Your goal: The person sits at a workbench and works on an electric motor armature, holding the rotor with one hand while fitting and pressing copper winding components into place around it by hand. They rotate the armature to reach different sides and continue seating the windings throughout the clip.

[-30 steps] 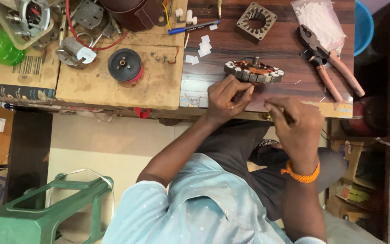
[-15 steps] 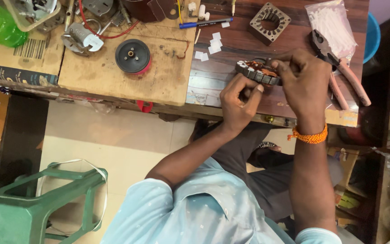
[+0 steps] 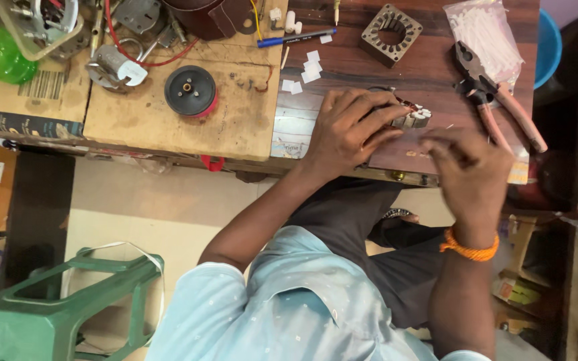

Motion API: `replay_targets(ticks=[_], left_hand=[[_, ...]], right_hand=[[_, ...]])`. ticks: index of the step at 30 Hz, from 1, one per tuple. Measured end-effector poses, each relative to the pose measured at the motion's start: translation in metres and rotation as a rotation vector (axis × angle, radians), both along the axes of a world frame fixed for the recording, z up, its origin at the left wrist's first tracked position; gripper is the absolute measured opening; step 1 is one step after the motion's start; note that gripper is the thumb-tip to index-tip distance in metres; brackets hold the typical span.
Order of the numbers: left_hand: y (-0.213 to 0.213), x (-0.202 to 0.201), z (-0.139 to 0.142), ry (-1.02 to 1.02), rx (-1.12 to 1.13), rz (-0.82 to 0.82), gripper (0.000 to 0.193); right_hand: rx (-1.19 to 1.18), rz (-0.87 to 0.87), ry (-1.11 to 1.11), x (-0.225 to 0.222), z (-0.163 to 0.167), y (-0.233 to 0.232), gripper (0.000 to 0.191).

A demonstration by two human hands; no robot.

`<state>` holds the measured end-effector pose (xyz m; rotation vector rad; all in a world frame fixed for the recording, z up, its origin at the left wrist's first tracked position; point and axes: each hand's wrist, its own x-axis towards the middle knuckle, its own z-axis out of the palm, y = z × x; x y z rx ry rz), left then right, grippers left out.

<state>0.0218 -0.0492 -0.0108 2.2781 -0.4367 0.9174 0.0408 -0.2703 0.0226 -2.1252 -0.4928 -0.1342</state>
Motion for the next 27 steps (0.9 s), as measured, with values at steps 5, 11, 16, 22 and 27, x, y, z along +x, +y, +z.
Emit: replay_targets(ticks=[5,11,16,22,27], left_hand=[[-0.008,-0.003,0.002,0.029,-0.005,0.014,0.041],[0.000,-0.004,-0.008,-0.168,0.144,-0.077,0.042],[0.002,-0.010,-0.026,-0.308,0.135,-0.063,0.031],[-0.016,-0.017,-0.039,-0.160,-0.344,-0.041,0.017],[-0.031,-0.033,-0.031,0.076,-0.696,0.048,0.010]], right_hand=[[-0.093,0.067,-0.193,-0.014,-0.012,0.014,0.009],[-0.054,0.043,-0.193,-0.027,-0.023,0.025,0.008],[0.076,0.075,-0.219,-0.048,-0.016,0.023,0.009],[-0.107,0.011,-0.202,-0.037,0.008,0.012,0.007],[-0.096,0.100,-0.319,-0.008,0.017,0.038,0.008]])
